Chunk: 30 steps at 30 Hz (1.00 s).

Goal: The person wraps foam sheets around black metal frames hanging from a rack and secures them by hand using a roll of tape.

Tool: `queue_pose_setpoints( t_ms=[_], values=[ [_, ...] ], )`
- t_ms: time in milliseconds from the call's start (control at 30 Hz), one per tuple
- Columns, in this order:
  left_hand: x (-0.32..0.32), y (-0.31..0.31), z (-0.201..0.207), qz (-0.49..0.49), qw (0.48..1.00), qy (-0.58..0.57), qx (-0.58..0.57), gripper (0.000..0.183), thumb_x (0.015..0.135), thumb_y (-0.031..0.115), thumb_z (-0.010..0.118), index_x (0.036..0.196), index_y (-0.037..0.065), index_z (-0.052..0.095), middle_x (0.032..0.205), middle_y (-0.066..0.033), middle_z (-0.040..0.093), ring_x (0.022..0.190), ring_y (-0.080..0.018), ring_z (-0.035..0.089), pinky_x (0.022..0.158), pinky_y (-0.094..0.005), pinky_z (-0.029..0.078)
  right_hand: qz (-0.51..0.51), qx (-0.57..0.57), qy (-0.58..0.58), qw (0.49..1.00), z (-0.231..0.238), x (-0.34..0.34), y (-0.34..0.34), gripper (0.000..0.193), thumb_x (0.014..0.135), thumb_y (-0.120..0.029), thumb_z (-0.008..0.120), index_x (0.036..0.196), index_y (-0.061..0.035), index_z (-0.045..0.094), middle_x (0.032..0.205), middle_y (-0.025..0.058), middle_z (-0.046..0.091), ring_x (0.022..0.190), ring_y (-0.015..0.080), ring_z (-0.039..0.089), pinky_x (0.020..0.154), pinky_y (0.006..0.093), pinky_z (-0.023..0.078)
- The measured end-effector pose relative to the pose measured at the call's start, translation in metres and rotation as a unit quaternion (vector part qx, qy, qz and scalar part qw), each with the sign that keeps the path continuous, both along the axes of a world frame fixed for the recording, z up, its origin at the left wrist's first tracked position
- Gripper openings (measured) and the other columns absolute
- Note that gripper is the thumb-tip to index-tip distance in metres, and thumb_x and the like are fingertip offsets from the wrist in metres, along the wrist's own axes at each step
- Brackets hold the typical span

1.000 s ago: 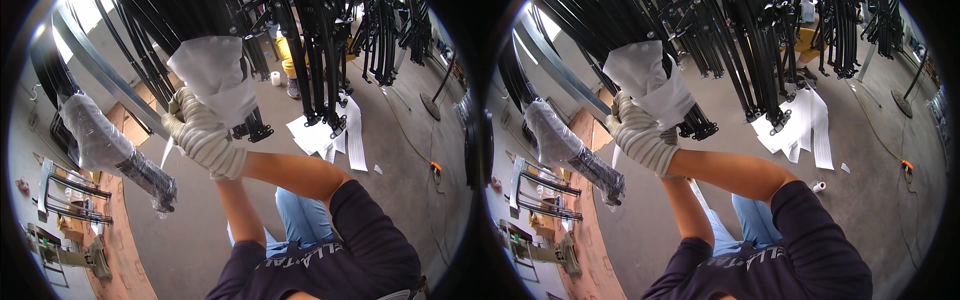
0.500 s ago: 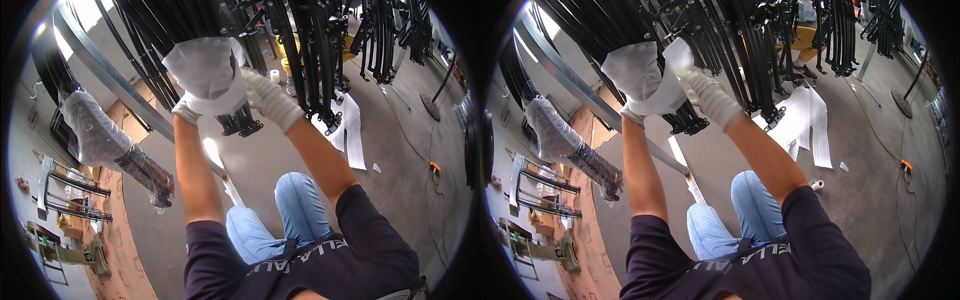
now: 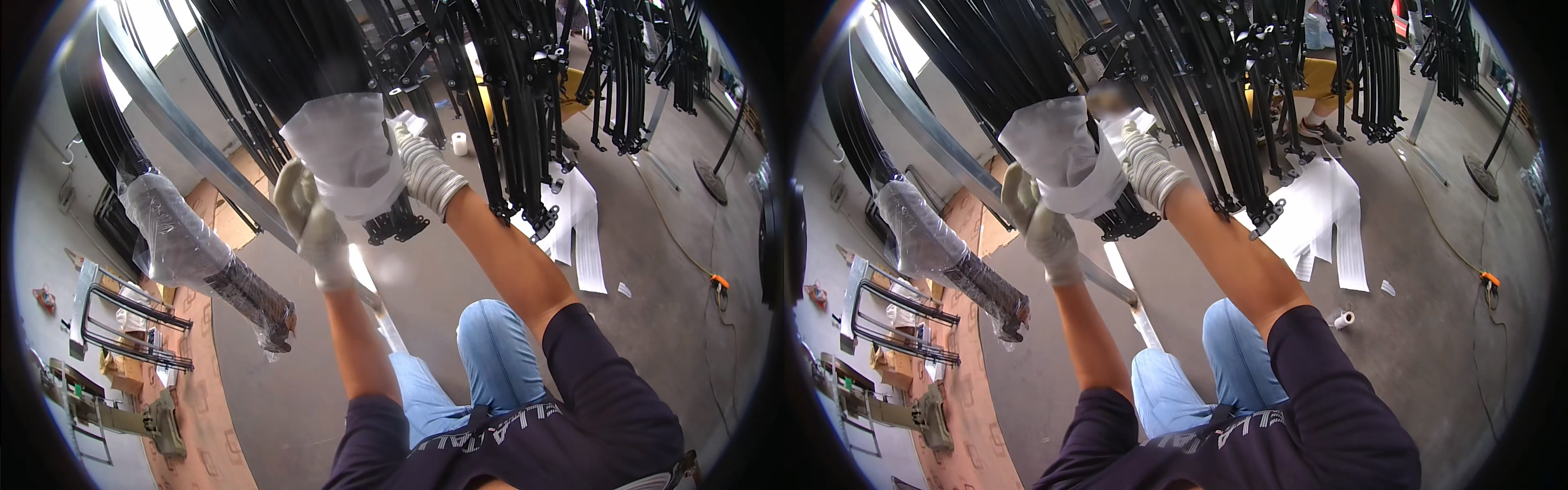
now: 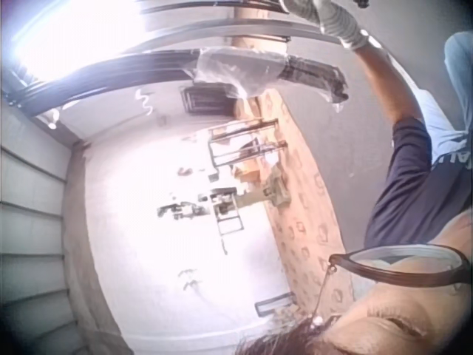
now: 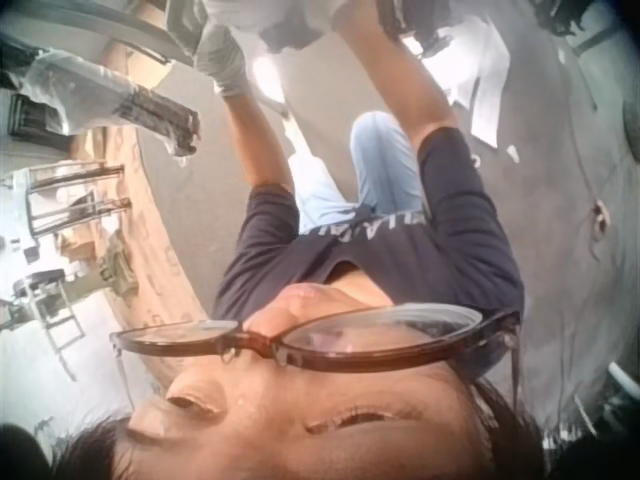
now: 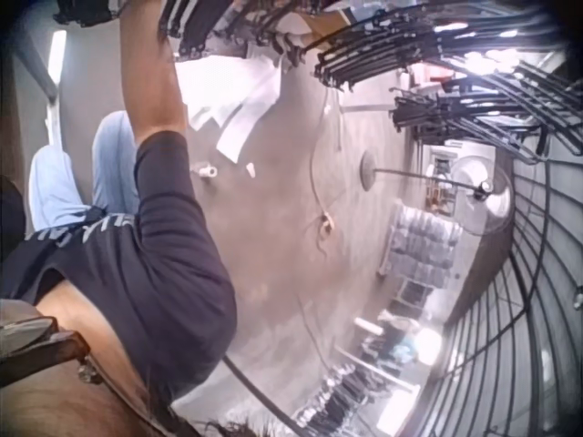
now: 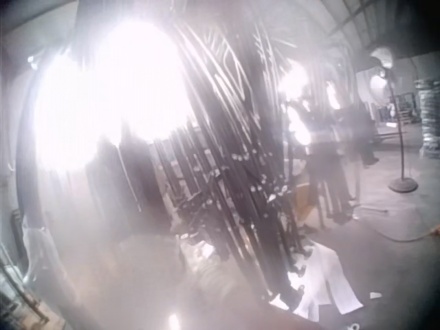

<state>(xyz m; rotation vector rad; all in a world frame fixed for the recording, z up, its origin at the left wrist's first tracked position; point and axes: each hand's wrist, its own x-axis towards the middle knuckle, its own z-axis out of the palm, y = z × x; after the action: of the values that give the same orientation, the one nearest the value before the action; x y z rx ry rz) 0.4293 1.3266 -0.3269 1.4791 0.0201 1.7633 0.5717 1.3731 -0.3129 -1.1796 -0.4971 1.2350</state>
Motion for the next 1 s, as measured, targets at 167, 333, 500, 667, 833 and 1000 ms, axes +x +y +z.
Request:
queue_pose_setpoints(
  t_ms=[167, 333, 500, 667, 833, 1000],
  values=[
    [0.005, -0.018, -0.007, 0.236, 0.936, 0.194, 0.174, 0.048, 0.071, 0.000, 0.061, 0.114, 0.015, 0.046, 0.135, -0.0141, 0.020, 0.122, -0.0315, 0.029, 0.096, -0.0396, 0.032, 0.044, 0.113, -0.107, 0.987, -0.040, 0.007, 0.036, 0.047, 0.084, -0.041, 0.043, 0.116, -0.0064, 0.039, 0.095, 0.0079, 0.056, 0.081, 0.0149, 0.057, 0.068, 0.0268, 0.049],
    [-0.003, -0.012, -0.004, 0.268, 0.927, 0.208, 0.162, 0.047, 0.067, -0.002, 0.064, 0.109, 0.016, 0.053, 0.136, -0.0141, 0.019, 0.120, -0.0339, 0.031, 0.095, -0.0410, 0.034, 0.074, 0.120, -0.621, 0.771, -0.045, 0.012, 0.035, 0.052, 0.082, -0.036, 0.046, 0.119, -0.0027, 0.035, 0.097, 0.0108, 0.055, 0.085, 0.0151, 0.056, 0.070, 0.0286, 0.047],
    [-0.005, -0.016, 0.006, 0.236, 0.950, 0.162, 0.128, 0.030, 0.072, 0.002, 0.061, 0.101, 0.009, 0.059, 0.124, -0.0164, 0.038, 0.107, -0.0257, 0.048, 0.088, -0.0356, 0.041, 0.106, 0.063, -0.167, 0.978, -0.035, 0.016, 0.040, 0.044, 0.085, -0.035, 0.044, 0.109, 0.0005, 0.042, 0.091, 0.0097, 0.056, 0.079, 0.0153, 0.057, 0.065, 0.0289, 0.049],
    [-0.002, -0.008, 0.000, 0.199, 0.980, 0.017, -0.014, 0.017, 0.080, 0.007, 0.052, 0.092, -0.003, 0.058, 0.092, -0.0111, 0.059, 0.088, -0.0163, 0.054, 0.082, -0.0273, 0.043, 0.051, 0.287, 0.344, 0.893, -0.041, 0.003, -0.005, 0.040, 0.085, -0.036, 0.049, 0.103, -0.0006, 0.048, 0.095, 0.0106, 0.056, 0.081, 0.0208, 0.058, 0.074, 0.0306, 0.050],
    [-0.014, 0.014, -0.011, 0.047, 0.983, -0.101, -0.145, 0.023, 0.072, 0.002, 0.059, 0.095, -0.002, 0.057, 0.092, -0.0092, 0.058, 0.081, -0.0164, 0.056, 0.076, -0.0262, 0.048, 0.067, 0.440, 0.400, 0.801, -0.050, -0.008, -0.036, 0.043, 0.079, -0.031, 0.056, 0.105, 0.0018, 0.045, 0.101, 0.0129, 0.054, 0.096, 0.0240, 0.053, 0.089, 0.0348, 0.044],
    [-0.018, -0.016, 0.017, -0.178, 0.967, -0.094, -0.157, 0.050, 0.068, -0.001, 0.064, 0.114, 0.000, 0.043, 0.115, -0.0168, 0.046, 0.103, -0.0246, 0.049, 0.092, -0.0368, 0.042, 0.119, 0.468, 0.487, 0.728, -0.059, -0.016, -0.031, 0.044, 0.078, -0.029, 0.057, 0.105, 0.0031, 0.044, 0.105, 0.0133, 0.051, 0.100, 0.0248, 0.050, 0.092, 0.0362, 0.041]
  ],
)
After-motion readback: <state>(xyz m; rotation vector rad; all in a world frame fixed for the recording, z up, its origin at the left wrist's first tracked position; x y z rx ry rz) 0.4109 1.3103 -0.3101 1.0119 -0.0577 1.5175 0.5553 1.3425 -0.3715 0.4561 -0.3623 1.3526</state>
